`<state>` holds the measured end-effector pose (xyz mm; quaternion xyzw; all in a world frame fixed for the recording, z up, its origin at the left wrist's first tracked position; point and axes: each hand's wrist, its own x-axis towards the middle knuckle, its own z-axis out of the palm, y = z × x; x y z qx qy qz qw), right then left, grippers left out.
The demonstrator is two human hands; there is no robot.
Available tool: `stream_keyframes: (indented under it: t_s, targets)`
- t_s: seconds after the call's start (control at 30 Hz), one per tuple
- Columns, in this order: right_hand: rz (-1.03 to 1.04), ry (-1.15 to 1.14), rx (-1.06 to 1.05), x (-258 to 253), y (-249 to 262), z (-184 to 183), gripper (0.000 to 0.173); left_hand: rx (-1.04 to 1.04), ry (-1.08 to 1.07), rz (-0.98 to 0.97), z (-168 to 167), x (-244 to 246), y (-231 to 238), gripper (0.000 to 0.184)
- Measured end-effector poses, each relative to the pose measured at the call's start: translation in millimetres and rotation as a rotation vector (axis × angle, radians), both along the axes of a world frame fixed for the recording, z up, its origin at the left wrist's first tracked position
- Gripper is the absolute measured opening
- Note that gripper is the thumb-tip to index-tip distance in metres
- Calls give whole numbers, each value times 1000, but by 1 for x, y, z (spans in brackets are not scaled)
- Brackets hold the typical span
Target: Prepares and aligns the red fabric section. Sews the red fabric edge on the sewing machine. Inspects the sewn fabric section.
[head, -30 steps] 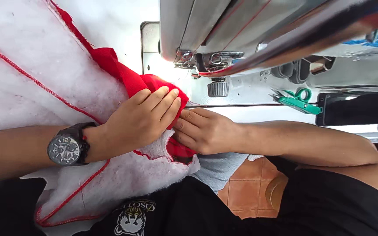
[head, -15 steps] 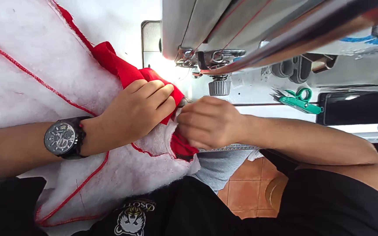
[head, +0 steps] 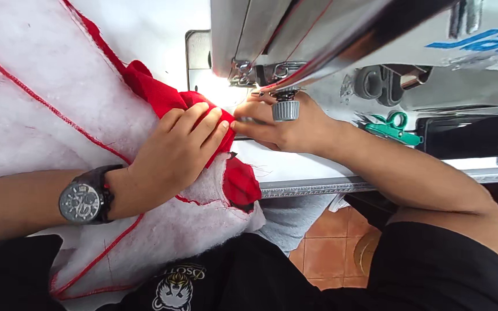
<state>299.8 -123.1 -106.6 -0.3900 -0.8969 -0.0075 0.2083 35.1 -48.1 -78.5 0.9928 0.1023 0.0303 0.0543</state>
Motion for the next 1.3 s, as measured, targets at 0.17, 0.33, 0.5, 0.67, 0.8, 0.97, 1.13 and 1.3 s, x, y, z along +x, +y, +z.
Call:
stream_keyframes:
  t_s: [0.17, 0.33, 0.5, 0.67, 0.8, 0.97, 1.13, 1.3]
  targets:
    - [11, 0, -21, -2, -5, -2, 32, -70, 45, 21, -3, -5, 2, 50]
    - [-26, 14, -50, -11, -7, -4, 31, -134, -26, -230, -7, 0, 47, 46]
    - [-160, 75, -113, -27, -11, -6, 33, -144, -67, -374, -8, 9, 85, 43]
    - [-226, -9, -112, -38, -14, -4, 32, -210, -81, -433, 3, 26, 106, 39]
    - [-246, -64, -118, -41, -15, -1, 36, -235, -75, -423, 11, 31, 108, 36]
    - [-216, -65, -142, -38, -14, -2, 40, -201, -78, -435, 11, 31, 109, 35]
    - [-182, -31, -167, -31, -12, -5, 42, -184, -106, -459, 11, 30, 108, 31]
    - [-186, -33, -129, -32, -11, -7, 43, -171, -148, -472, 7, 29, 109, 32]
